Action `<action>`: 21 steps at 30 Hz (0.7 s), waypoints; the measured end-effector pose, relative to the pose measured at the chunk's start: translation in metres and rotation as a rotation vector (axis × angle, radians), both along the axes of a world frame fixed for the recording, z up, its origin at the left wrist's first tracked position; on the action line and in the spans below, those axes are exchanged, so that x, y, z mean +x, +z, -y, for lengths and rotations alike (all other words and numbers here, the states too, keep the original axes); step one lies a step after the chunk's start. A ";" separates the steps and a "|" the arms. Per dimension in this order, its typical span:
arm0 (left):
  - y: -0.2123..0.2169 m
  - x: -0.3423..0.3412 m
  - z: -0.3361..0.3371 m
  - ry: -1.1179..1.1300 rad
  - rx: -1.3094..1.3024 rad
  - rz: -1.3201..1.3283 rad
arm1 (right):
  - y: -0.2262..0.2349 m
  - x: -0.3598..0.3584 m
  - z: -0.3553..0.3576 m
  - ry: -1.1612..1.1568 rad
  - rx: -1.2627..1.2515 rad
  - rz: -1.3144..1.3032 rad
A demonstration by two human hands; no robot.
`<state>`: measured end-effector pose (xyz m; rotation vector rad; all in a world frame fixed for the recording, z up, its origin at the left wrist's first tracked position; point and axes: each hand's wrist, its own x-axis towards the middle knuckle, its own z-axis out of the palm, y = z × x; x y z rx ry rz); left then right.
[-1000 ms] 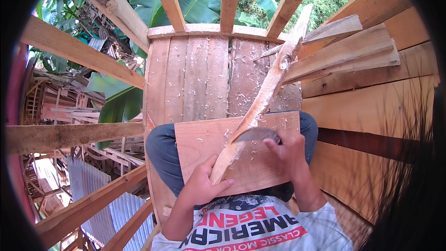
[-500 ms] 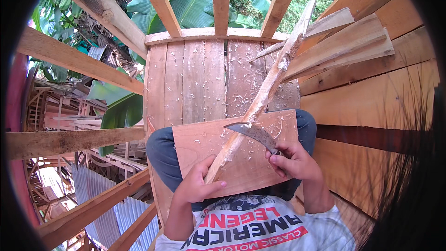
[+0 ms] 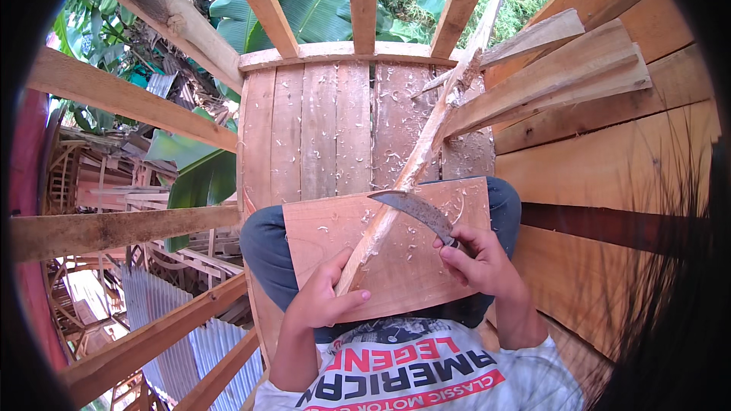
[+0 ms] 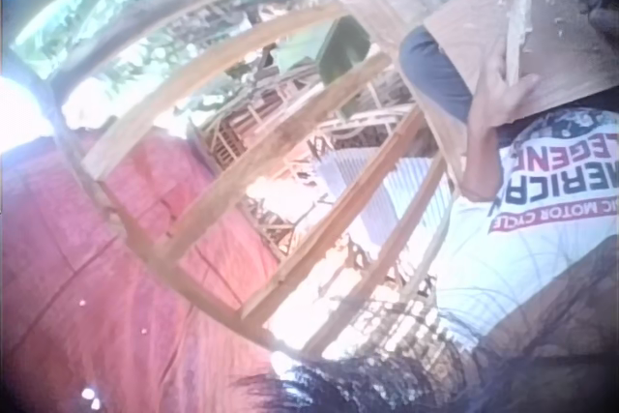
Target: The person sits cross-legged on a wooden platform and uses a curved knife to shave and shape a long, thin piece of wood. They repeatedly scrape the surface to remove bark and smooth the wood, rotating the piece to work on different sides.
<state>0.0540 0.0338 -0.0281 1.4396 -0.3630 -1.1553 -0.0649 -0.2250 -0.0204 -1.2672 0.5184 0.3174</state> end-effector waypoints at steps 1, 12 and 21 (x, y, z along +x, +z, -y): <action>0.000 0.000 0.002 0.014 -0.025 -0.014 | -0.004 -0.001 -0.002 0.072 -0.066 0.107; 0.000 -0.003 0.002 0.000 0.022 0.026 | -0.010 -0.010 0.001 0.122 0.210 -0.004; 0.004 -0.003 0.000 0.003 0.034 -0.036 | -0.007 -0.003 -0.002 -0.115 0.090 0.062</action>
